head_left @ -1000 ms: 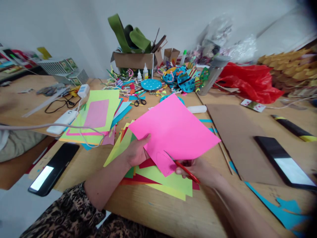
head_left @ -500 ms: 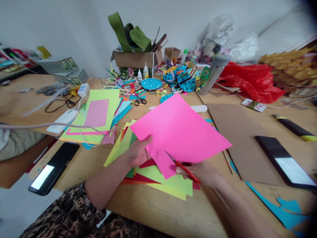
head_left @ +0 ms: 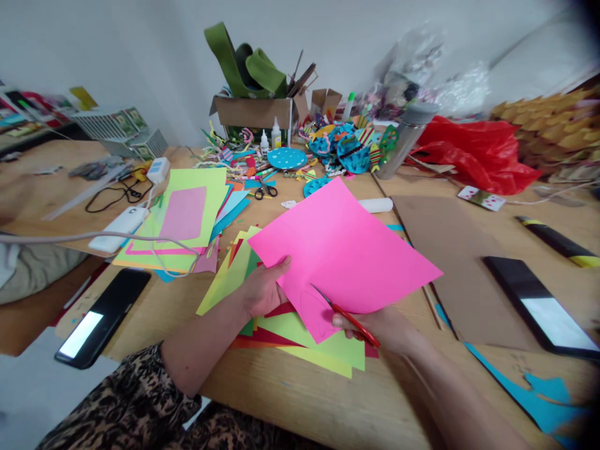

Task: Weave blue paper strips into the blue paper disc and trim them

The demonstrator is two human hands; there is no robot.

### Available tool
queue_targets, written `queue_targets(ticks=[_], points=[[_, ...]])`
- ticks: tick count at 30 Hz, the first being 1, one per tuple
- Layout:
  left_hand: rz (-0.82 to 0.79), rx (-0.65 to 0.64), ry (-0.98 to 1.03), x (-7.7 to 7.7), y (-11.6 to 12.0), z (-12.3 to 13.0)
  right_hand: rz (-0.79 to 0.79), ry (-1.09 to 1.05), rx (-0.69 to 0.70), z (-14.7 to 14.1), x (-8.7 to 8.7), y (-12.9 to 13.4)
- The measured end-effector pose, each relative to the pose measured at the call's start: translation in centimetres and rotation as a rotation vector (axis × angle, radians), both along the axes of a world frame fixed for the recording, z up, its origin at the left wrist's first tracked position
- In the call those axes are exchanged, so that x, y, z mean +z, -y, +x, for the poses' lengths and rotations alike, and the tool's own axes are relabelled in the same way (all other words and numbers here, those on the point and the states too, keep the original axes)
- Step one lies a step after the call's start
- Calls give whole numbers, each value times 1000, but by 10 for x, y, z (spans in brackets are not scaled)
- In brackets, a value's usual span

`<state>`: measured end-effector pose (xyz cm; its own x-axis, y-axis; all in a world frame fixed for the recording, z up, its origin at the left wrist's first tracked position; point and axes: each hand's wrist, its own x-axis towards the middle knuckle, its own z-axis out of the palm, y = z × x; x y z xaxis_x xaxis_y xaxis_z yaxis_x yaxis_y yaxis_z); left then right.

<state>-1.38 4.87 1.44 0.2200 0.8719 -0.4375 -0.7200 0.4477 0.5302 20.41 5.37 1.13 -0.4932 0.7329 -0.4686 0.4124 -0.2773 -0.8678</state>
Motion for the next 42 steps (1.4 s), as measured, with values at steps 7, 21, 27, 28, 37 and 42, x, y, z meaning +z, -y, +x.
queue_targets(ticks=[7,21,27,28,37,42], points=[[-6,13,-8,1,0,1,-73,-4,-16,1,3,0],[13,-20,-18,-1,1,1,-43,129,9,2,3,1],[-35,4,-12,2,1,2,-3,138,-7,1,7,2],[-41,8,-11,3,1,1,10,136,-10,0,8,2],[-34,-19,-32,4,2,2,39,104,-37,1,-1,4],[-39,-11,-39,4,2,3,51,106,-42,2,0,4]])
